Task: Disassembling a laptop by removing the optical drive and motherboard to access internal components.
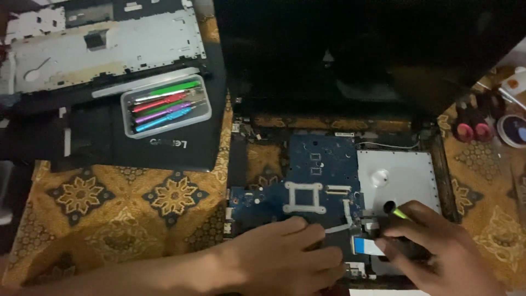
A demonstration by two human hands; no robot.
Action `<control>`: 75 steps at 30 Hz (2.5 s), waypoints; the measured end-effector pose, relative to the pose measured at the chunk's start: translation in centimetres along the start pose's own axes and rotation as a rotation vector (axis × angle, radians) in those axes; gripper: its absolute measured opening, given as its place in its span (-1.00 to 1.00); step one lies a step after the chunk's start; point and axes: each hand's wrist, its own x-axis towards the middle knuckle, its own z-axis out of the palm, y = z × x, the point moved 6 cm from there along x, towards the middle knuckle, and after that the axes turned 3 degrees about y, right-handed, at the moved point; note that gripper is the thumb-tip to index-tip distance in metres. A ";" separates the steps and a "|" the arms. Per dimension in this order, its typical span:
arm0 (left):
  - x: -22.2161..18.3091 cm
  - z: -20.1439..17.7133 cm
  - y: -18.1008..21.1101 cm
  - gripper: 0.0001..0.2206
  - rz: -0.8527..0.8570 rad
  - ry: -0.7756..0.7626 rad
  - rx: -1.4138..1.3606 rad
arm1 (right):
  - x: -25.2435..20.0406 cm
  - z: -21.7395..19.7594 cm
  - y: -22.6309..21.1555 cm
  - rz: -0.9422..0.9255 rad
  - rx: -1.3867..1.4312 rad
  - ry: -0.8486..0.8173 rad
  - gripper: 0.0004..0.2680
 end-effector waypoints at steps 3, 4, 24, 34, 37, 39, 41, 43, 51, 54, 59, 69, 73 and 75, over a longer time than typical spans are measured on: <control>-0.3 0.2 0.0 -0.61 0.013 0.022 -0.012 | -0.1 -0.3 0.1 0.016 0.077 0.016 -0.90; -0.4 0.3 0.0 -0.62 0.017 0.005 -0.001 | -0.2 -0.5 0.1 0.054 0.121 0.017 -0.90; -4.1 -0.8 -1.5 -0.67 0.020 -0.280 0.061 | -3.3 -4.1 -0.8 -0.114 0.545 0.449 -0.57; -6.9 -5.2 -6.9 -0.78 -0.168 0.185 0.250 | -5.0 -3.3 3.2 0.020 0.526 0.560 -0.25; -7.4 -5.7 -7.7 -0.85 -0.252 0.237 0.212 | -4.0 -4.2 3.1 0.021 0.242 0.519 -0.62; -8.1 -5.6 -8.1 -0.88 -0.290 0.241 0.200 | -2.7 -5.7 2.4 0.056 0.050 0.523 -0.72; -9.2 -5.2 -8.7 -0.86 -0.391 0.217 0.257 | -0.3 -7.4 0.6 -0.052 0.268 0.453 -0.76; -8.5 -5.9 -8.6 -0.87 -0.400 0.231 0.244 | 3.1 -8.7 0.1 -0.153 0.158 0.341 -0.82; -7.1 -6.6 -9.2 -0.85 -0.447 0.253 0.274 | 9.5 -9.2 2.2 -0.189 0.240 0.133 -0.74; -6.8 -6.2 -9.7 -0.88 -0.510 0.165 0.330 | 10.3 -9.4 1.5 -0.281 0.539 0.259 -0.84; -6.6 -5.5 -10.7 -0.79 -0.778 0.054 0.395 | 9.5 -5.7 7.1 0.059 0.466 0.302 -0.70; -8.1 -4.2 -11.4 -0.72 -0.713 0.119 0.358 | 8.4 -3.9 5.0 0.165 0.662 0.494 -0.71; -9.2 -2.9 -11.4 -0.70 -0.939 0.139 0.378 | 9.1 -7.0 -1.2 0.125 0.291 0.562 -0.80; -11.1 -2.0 -11.9 -0.62 -1.252 0.108 0.348 | 9.2 -7.6 -2.4 0.108 0.210 0.603 -0.83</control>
